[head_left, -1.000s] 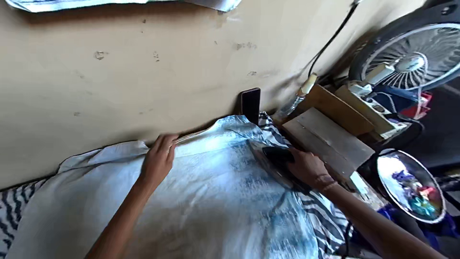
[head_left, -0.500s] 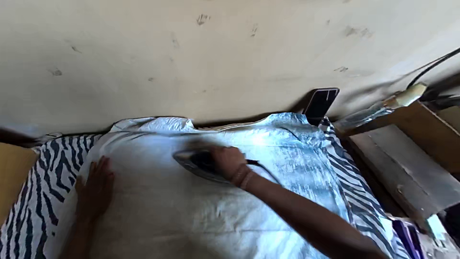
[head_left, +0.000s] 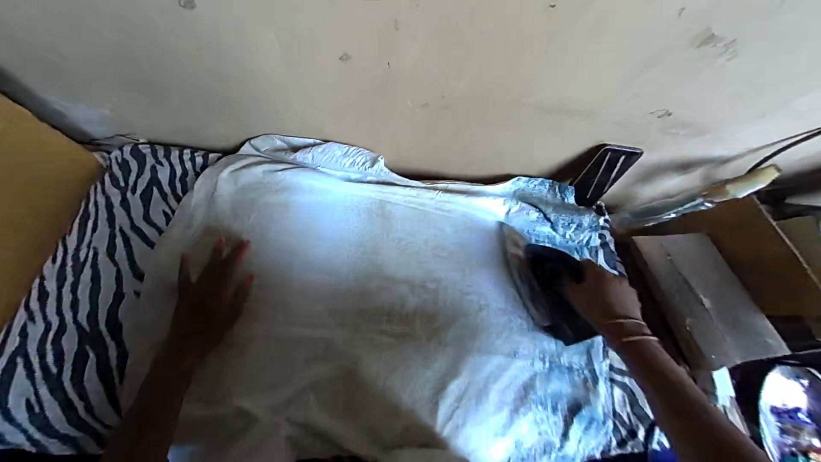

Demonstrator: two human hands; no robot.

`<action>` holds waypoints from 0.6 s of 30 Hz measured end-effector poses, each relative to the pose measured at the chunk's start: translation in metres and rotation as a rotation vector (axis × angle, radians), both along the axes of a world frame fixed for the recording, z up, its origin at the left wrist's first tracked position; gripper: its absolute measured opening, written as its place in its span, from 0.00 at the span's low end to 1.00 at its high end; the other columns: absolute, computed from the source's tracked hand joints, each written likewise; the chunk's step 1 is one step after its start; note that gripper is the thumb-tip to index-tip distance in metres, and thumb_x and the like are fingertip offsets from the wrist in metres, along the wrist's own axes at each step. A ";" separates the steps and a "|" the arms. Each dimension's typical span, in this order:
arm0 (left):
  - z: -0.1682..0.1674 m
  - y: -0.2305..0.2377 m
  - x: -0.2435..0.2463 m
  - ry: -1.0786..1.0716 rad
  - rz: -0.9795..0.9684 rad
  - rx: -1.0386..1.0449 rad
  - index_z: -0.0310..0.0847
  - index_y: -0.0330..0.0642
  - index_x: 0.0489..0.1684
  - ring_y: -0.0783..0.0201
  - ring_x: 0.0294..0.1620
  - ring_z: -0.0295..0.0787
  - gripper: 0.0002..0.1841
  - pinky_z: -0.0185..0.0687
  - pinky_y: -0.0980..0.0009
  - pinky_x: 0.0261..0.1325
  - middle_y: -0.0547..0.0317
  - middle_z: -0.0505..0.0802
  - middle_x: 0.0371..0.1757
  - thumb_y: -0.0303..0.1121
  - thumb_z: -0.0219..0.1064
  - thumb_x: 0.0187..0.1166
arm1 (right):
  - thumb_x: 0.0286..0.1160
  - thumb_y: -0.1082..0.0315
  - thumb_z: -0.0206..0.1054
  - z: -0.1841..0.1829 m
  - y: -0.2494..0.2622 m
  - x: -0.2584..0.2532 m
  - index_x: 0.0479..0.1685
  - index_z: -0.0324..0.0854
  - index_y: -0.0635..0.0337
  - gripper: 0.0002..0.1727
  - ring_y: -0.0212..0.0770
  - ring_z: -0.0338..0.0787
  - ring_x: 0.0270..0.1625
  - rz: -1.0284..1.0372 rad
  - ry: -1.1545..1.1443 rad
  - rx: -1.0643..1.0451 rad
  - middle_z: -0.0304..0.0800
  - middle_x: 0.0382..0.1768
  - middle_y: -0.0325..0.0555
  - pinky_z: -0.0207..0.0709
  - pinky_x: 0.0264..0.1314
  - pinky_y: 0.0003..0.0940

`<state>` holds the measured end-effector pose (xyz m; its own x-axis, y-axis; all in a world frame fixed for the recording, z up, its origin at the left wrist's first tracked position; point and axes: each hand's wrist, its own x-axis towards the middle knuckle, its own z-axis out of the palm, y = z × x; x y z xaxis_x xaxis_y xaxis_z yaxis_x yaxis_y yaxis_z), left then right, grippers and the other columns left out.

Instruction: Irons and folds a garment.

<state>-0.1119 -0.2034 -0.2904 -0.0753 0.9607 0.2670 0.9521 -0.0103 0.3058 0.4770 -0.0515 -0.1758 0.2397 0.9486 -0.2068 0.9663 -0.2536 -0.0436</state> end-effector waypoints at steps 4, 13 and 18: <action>-0.024 -0.093 -0.014 -0.016 0.294 -0.069 0.57 0.50 0.93 0.41 0.95 0.49 0.36 0.28 0.23 0.86 0.52 0.64 0.93 0.58 0.35 0.90 | 0.88 0.49 0.63 0.016 -0.029 -0.033 0.69 0.78 0.75 0.32 0.76 0.83 0.70 0.025 0.144 -0.068 0.85 0.62 0.79 0.69 0.73 0.74; -0.035 -0.101 -0.041 -0.037 0.341 -0.041 0.60 0.48 0.92 0.38 0.95 0.47 0.34 0.30 0.26 0.87 0.49 0.65 0.92 0.54 0.35 0.91 | 0.87 0.75 0.56 0.006 -0.216 -0.280 0.72 0.77 0.62 0.18 0.67 0.94 0.51 0.836 0.409 -0.415 0.91 0.48 0.67 0.86 0.44 0.60; -0.024 -0.117 -0.031 0.016 0.470 -0.039 0.65 0.41 0.88 0.36 0.93 0.51 0.31 0.36 0.30 0.88 0.42 0.68 0.90 0.48 0.40 0.93 | 0.87 0.67 0.56 0.002 -0.181 -0.149 0.82 0.72 0.59 0.25 0.71 0.93 0.52 0.307 0.176 -0.265 0.92 0.52 0.68 0.84 0.48 0.67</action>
<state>-0.1433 -0.3206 -0.3149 -0.5005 0.8330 0.2358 0.8554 0.4339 0.2829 0.3279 -0.2327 -0.1734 -0.1058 0.8791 -0.4647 0.9823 0.0197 -0.1863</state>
